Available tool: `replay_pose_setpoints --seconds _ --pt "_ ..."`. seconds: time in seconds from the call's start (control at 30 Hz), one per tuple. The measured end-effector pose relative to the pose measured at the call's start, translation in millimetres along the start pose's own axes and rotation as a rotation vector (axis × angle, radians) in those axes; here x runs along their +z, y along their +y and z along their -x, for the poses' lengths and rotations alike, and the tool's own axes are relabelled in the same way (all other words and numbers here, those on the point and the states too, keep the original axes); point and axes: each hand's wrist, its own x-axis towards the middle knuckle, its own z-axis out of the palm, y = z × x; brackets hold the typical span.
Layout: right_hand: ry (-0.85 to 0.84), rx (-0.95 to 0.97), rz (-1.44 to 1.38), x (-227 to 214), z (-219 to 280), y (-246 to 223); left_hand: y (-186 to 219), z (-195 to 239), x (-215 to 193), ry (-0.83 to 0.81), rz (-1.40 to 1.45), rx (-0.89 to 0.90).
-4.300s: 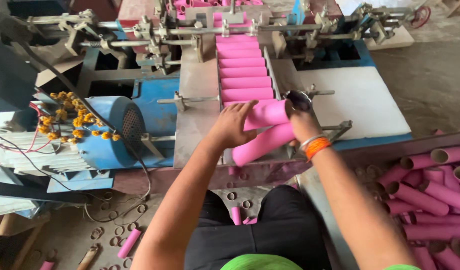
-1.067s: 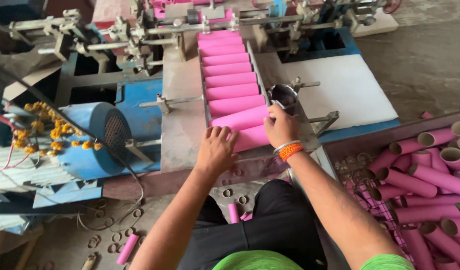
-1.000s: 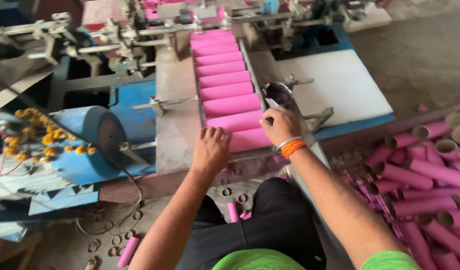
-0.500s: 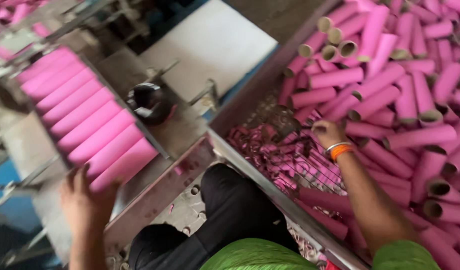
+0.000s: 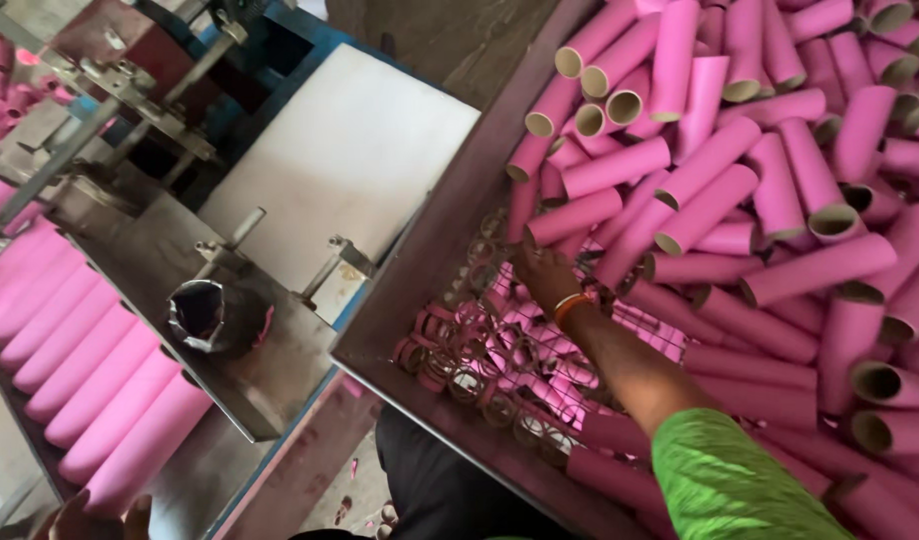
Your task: The person repeatedly picks up pink cylindrical objects from a metal mesh bin and places them onto a conveyor belt. The person handles the cylinders one by one, moving them from the bin to the belt in a continuous loop.
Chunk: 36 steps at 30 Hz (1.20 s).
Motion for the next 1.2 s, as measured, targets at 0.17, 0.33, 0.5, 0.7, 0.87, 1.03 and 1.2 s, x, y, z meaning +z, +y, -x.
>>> replay_pose_setpoints --seconds 0.17,0.33,0.5,0.7,0.87,1.03,1.2 --pt "-0.125 0.302 -0.035 77 -10 12 26 -11 -22 -0.036 -0.029 -0.006" --pt "-0.308 0.346 0.079 82 8 54 72 -7 -58 -0.071 0.001 -0.11" --pt "-0.373 0.294 -0.042 27 1 120 104 -24 -81 -0.139 0.044 -0.187" --pt "-0.069 0.315 -0.592 -121 -27 167 119 -33 -95 -0.095 0.162 -0.219" --pt "-0.02 0.124 -1.612 -245 -51 86 118 -37 -103 -0.103 0.325 -0.218" --pt "-0.173 -0.098 -1.989 -269 -113 -99 116 -43 -111 -0.192 0.515 -0.009" --pt "-0.411 -0.128 -2.003 -280 -128 -264 119 -39 -109 -0.216 0.5 -0.052"
